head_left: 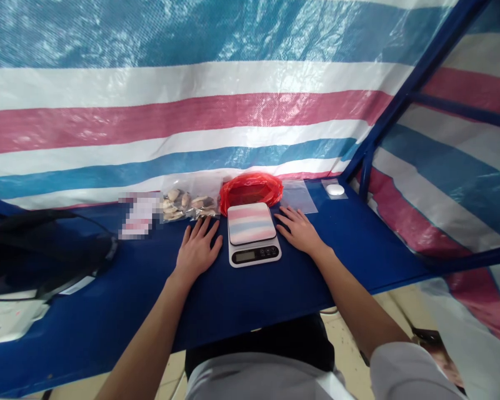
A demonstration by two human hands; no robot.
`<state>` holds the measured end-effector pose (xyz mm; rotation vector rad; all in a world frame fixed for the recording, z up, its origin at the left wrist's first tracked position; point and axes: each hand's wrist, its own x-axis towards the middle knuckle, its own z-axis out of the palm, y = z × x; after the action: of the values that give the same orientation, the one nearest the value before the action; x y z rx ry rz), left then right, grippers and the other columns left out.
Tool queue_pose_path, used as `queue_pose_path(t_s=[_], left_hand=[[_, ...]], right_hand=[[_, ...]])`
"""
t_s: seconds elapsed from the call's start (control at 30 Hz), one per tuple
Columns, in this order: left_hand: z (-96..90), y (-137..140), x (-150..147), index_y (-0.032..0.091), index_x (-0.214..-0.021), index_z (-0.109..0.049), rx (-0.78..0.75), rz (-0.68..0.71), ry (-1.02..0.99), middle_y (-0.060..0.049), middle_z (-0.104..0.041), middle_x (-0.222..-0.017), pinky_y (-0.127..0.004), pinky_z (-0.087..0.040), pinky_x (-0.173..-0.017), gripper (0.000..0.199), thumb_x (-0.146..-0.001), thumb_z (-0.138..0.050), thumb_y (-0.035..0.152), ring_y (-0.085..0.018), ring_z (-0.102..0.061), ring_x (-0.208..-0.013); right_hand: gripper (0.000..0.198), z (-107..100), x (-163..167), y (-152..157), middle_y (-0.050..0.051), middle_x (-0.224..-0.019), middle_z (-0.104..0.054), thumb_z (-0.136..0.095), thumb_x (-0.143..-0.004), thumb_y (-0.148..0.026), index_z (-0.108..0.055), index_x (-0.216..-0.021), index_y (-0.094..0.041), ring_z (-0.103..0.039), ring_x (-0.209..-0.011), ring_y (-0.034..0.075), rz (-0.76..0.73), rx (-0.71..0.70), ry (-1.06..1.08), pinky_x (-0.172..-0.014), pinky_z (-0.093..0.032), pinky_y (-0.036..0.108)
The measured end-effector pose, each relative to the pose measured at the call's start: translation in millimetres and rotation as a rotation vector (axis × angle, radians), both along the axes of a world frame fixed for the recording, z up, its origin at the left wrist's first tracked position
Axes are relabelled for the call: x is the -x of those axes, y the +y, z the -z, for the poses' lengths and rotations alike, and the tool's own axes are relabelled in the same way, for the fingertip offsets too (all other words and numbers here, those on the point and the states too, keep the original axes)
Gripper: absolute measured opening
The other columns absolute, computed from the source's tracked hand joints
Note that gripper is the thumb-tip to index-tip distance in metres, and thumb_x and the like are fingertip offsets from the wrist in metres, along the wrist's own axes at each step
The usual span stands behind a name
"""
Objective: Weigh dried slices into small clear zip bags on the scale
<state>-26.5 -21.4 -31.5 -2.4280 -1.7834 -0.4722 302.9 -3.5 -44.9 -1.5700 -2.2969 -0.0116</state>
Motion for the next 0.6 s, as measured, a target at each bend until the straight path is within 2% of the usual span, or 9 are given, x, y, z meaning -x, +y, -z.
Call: queue_pose_path(t_s=[0.27, 0.47, 0.6], left_hand=[[-1.8, -0.7, -1.5, 0.022, -0.145, -0.055, 0.008, -0.004, -0.010, -0.012, -0.046, -0.157, -0.060, -0.030, -0.120, 0.050, -0.101, -0.041, 0.041, -0.034, -0.039, -0.147], [0.8, 0.3, -0.8, 0.026, -0.144, -0.056, -0.012, 0.000, -0.041, -0.010, -0.047, -0.156, -0.060, -0.031, -0.119, 0.049, -0.100, -0.042, 0.042, -0.033, -0.040, -0.146], [-0.5, 0.1, -1.0, 0.023, -0.144, -0.056, 0.003, 0.000, -0.026, -0.012, -0.047, -0.156, -0.060, -0.031, -0.119, 0.050, -0.101, -0.041, 0.042, -0.034, -0.039, -0.147]], right_hand=[[0.045, 0.2, 0.0, -0.4, 0.009, -0.155, -0.049, -0.044, -0.103, -0.039, -0.061, -0.141, -0.022, -0.043, -0.145, 0.032, -0.001, -0.004, 0.000, -0.121, -0.033, 0.054], [0.044, -0.7, -0.1, -0.2, 0.010, -0.154, -0.050, -0.044, -0.103, -0.039, -0.061, -0.140, -0.023, -0.043, -0.145, 0.031, -0.006, -0.003, 0.012, -0.120, -0.034, 0.055], [0.045, -0.6, -0.2, -0.2, 0.009, -0.154, -0.050, -0.044, -0.103, -0.040, -0.061, -0.140, -0.021, -0.043, -0.145, 0.032, -0.003, -0.002, 0.009, -0.120, -0.034, 0.054]])
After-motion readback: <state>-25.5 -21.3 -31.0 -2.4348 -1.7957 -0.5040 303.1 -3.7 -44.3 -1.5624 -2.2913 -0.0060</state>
